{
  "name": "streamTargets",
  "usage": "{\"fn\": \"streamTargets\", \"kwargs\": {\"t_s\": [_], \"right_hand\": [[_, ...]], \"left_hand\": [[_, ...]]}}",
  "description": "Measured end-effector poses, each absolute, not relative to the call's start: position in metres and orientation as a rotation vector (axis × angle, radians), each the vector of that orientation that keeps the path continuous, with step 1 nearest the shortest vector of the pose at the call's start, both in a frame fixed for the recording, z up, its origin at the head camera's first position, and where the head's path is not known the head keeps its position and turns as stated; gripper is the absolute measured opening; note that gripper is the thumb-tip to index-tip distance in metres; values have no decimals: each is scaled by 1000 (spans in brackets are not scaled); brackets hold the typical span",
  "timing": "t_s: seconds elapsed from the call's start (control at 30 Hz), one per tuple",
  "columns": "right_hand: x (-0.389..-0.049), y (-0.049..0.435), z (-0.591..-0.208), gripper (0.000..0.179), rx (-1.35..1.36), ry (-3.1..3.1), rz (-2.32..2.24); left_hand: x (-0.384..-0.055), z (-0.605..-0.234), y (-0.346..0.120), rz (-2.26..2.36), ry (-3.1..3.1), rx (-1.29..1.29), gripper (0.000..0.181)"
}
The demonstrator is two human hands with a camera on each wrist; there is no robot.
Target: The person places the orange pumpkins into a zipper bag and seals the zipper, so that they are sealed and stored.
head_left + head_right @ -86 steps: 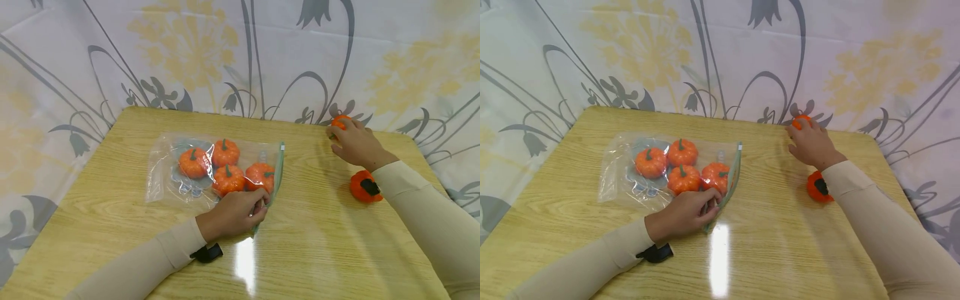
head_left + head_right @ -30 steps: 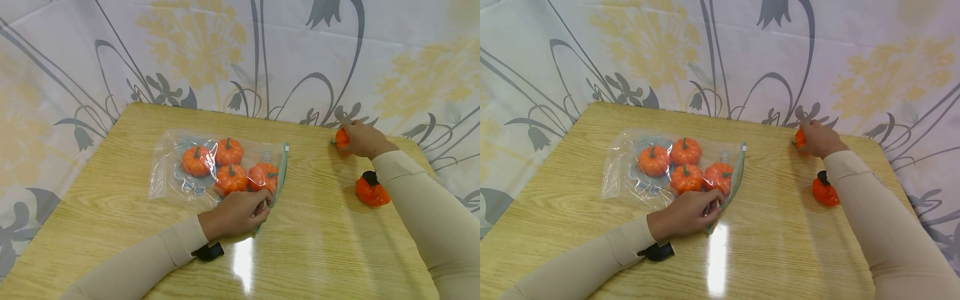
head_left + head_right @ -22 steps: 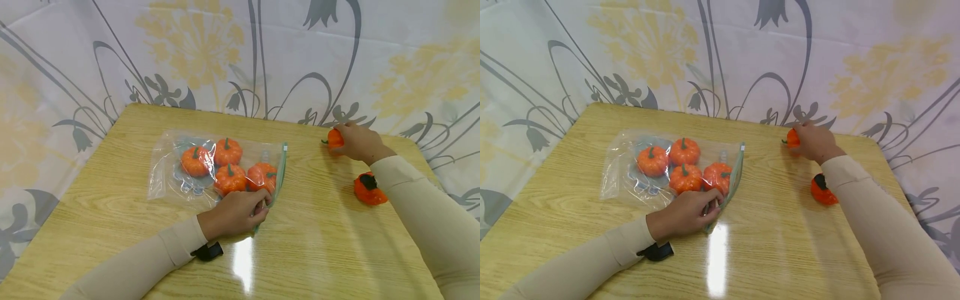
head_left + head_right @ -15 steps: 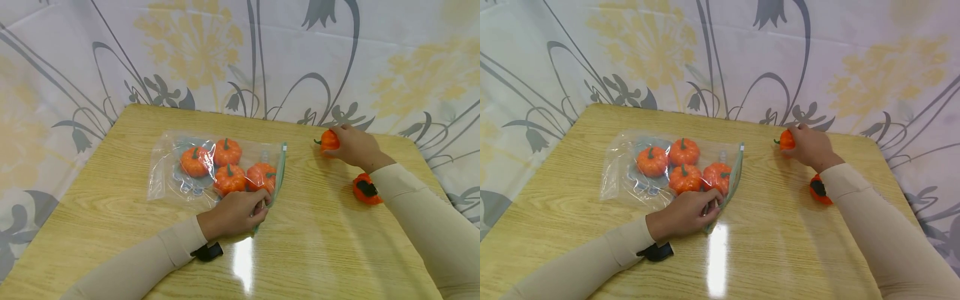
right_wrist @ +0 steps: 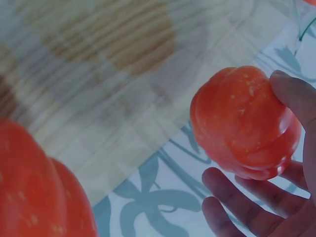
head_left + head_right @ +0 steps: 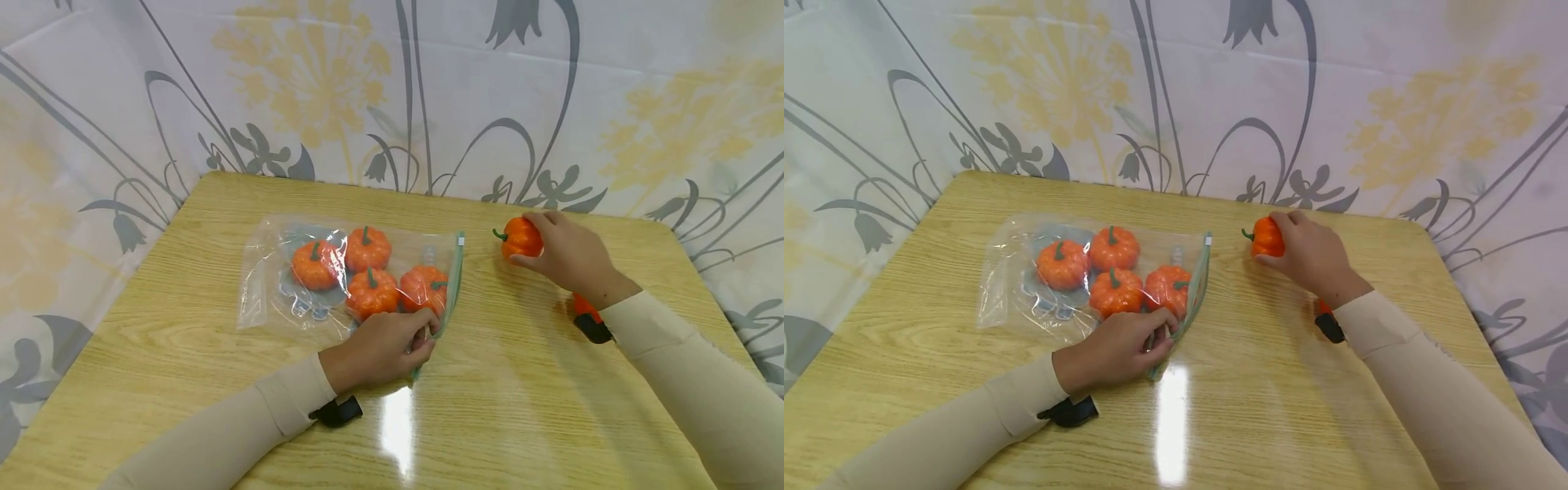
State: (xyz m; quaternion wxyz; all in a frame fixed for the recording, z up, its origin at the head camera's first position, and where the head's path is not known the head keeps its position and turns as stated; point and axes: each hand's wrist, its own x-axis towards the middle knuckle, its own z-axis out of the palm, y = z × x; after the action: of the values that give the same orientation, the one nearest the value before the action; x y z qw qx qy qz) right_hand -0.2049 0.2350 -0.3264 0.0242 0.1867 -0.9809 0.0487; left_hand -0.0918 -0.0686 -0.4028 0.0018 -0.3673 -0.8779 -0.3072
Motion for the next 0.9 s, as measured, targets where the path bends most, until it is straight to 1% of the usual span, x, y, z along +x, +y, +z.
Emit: {"fn": "streamTargets", "kwargs": {"t_s": [0.43, 0.7, 0.9], "right_hand": [[-178, 221, -335, 77, 533, -2951, 384], [-166, 215, -339, 76, 492, -2918, 626], [-158, 213, -342, 77, 412, -2883, 857]], "left_hand": [[-92, -403, -69, -960, -2760, -1155, 12], [-93, -402, -69, -956, -2760, -1157, 11], [-93, -403, -69, -962, -2765, -1160, 12]]}}
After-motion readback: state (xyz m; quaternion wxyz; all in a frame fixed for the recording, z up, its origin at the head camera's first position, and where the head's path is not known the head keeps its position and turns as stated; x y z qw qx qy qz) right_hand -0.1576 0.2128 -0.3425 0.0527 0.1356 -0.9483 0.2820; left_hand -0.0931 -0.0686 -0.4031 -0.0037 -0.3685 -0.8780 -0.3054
